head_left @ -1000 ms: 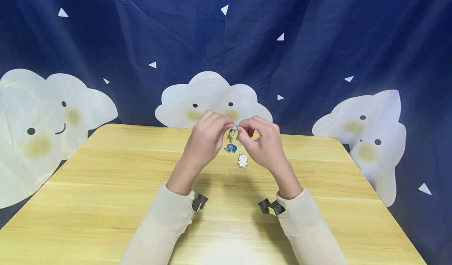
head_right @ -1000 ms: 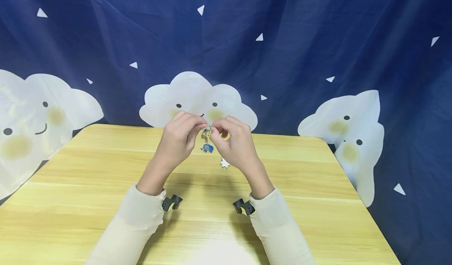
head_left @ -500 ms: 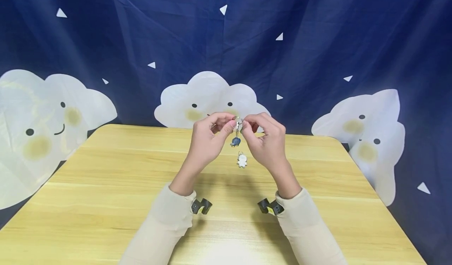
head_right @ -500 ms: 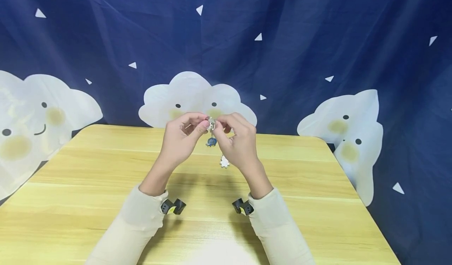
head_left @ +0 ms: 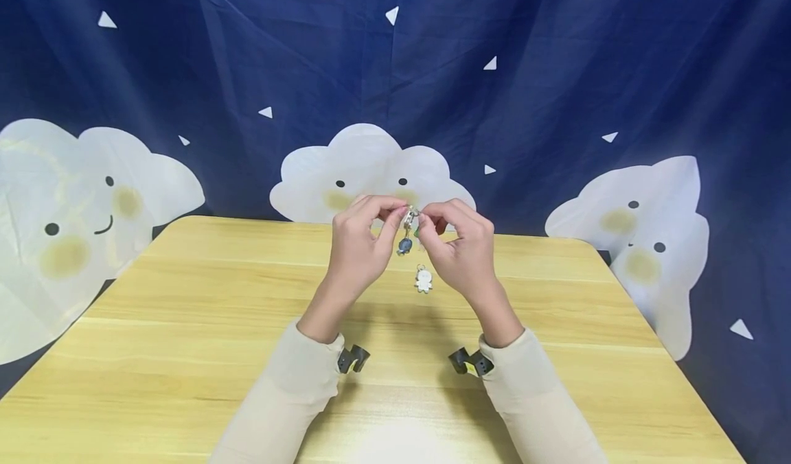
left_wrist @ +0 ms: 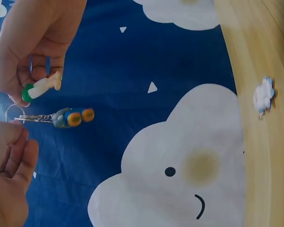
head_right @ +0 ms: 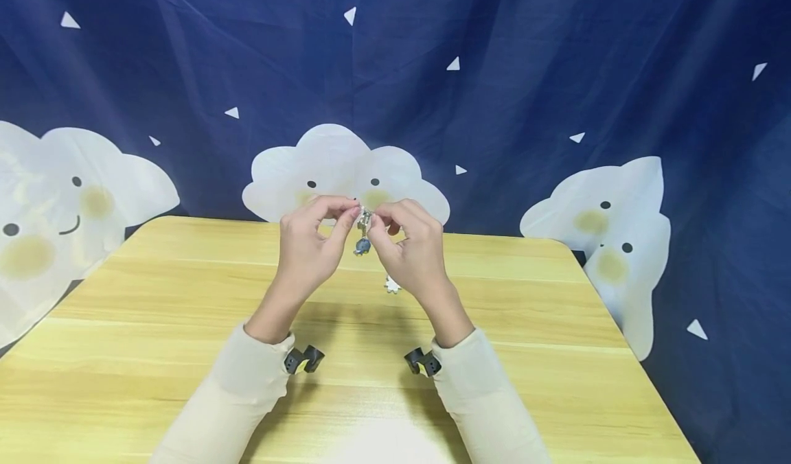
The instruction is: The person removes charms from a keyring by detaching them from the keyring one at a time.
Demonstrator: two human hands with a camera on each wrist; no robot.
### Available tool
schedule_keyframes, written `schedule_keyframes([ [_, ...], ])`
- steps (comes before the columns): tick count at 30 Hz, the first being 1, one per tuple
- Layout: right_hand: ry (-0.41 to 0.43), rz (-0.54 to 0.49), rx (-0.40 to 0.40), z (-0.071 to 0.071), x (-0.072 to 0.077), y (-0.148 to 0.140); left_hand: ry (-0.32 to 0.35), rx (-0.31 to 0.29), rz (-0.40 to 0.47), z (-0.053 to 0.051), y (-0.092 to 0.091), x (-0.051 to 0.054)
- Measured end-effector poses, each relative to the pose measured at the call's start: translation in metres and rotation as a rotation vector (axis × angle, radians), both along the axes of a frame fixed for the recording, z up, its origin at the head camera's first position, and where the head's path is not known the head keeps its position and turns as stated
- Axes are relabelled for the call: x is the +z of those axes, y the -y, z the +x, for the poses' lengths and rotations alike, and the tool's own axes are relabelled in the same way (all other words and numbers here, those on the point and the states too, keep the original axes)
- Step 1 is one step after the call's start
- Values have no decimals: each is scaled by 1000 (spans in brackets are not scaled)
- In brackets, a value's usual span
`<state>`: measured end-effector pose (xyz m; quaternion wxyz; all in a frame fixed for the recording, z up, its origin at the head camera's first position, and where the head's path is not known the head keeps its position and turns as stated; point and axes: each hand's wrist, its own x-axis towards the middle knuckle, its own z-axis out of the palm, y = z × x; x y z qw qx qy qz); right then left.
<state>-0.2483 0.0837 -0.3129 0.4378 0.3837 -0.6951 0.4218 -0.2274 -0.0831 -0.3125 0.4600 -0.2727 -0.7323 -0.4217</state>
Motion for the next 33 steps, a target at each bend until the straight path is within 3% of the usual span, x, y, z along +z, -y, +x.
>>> schedule_keyframes([
  [5, -2, 8, -13, 0, -1, 0, -96, 57, -118, 2, 3, 1],
  [10, -13, 19, -28, -2, -1, 0, -189, 136, -297, 5, 6, 3],
  [13, -13, 20, -32, -2, -1, -1, -206, 146, -346, 5, 7, 4],
  [16, -14, 21, -34, -1, 0, -2, -162, 113, -311, 5, 7, 5],
  [23, -12, 0, -18, 2, 3, -2, 3, -6, -115, 0, 6, 1],
  [33, -27, 8, -24, 2, 2, -2, 203, -105, -3, -3, 0, -6],
])
